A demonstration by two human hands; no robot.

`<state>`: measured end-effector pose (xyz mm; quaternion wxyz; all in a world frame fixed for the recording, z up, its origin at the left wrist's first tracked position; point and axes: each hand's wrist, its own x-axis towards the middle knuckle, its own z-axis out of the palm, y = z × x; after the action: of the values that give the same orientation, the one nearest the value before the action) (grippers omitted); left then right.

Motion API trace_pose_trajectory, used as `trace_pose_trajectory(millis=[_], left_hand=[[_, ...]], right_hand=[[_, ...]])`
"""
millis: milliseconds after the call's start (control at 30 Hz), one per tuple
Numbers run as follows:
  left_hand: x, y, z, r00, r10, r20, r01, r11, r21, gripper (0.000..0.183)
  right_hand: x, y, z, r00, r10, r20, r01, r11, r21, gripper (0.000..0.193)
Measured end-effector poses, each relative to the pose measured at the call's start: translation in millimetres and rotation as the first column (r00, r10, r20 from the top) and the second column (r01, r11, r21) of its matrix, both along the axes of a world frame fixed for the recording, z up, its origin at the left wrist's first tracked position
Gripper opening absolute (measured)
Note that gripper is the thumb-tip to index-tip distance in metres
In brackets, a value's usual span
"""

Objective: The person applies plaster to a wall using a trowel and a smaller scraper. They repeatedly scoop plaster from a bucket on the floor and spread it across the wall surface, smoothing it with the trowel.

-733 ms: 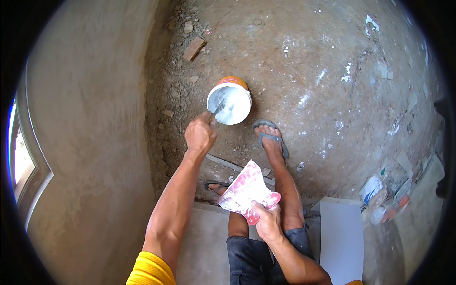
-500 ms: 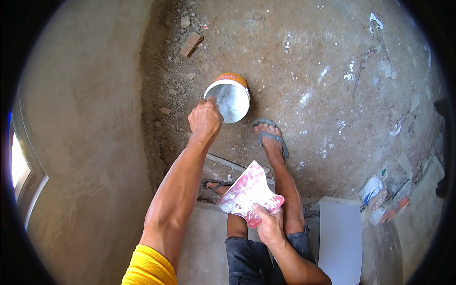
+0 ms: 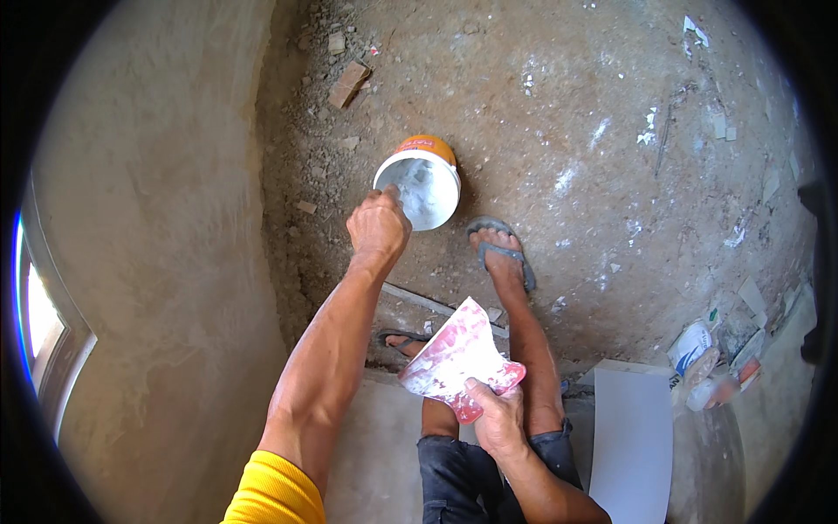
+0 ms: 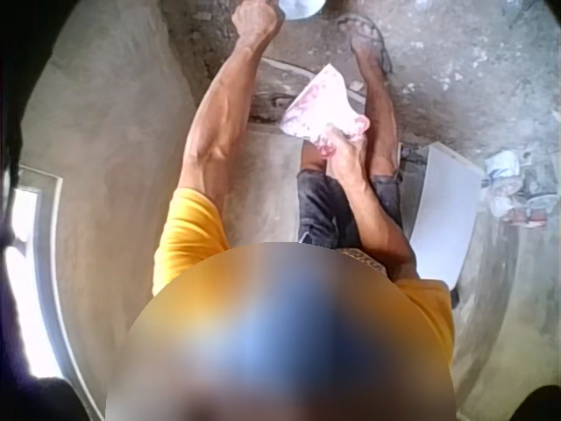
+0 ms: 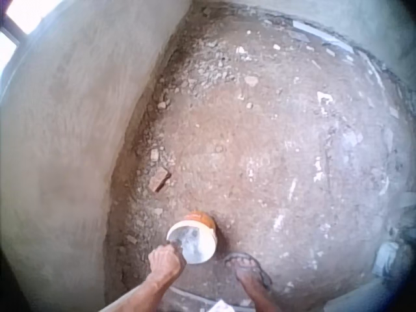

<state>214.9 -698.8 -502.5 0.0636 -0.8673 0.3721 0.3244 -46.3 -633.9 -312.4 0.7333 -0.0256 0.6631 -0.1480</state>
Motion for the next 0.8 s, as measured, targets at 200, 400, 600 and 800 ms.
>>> trace_pose_trajectory(millis=[200,400,600,800], left_hand=[[-11,-18,-18,0.995,-0.049,-0.087,0.058,0.993,0.106,0.030],[8,-5,2,0.998,0.045,-0.053,-0.040,0.994,0.099,0.031],[-1,-19,-14,0.995,0.007,-0.098,0.006,0.992,0.128,0.034],[10,2,-6,0.997,0.035,-0.073,-0.031,0.998,0.061,0.031]], right_hand=[[-2,4,-2,1.000,0.014,-0.006,-0.014,0.999,-0.041,0.029],[0,3,0,1.000,0.020,0.009,-0.020,1.000,-0.018,0.029],[2,3,2,1.000,0.014,0.003,-0.014,0.999,-0.031,0.028],[2,3,1,1.000,0.019,0.014,-0.019,0.999,-0.033,0.030]])
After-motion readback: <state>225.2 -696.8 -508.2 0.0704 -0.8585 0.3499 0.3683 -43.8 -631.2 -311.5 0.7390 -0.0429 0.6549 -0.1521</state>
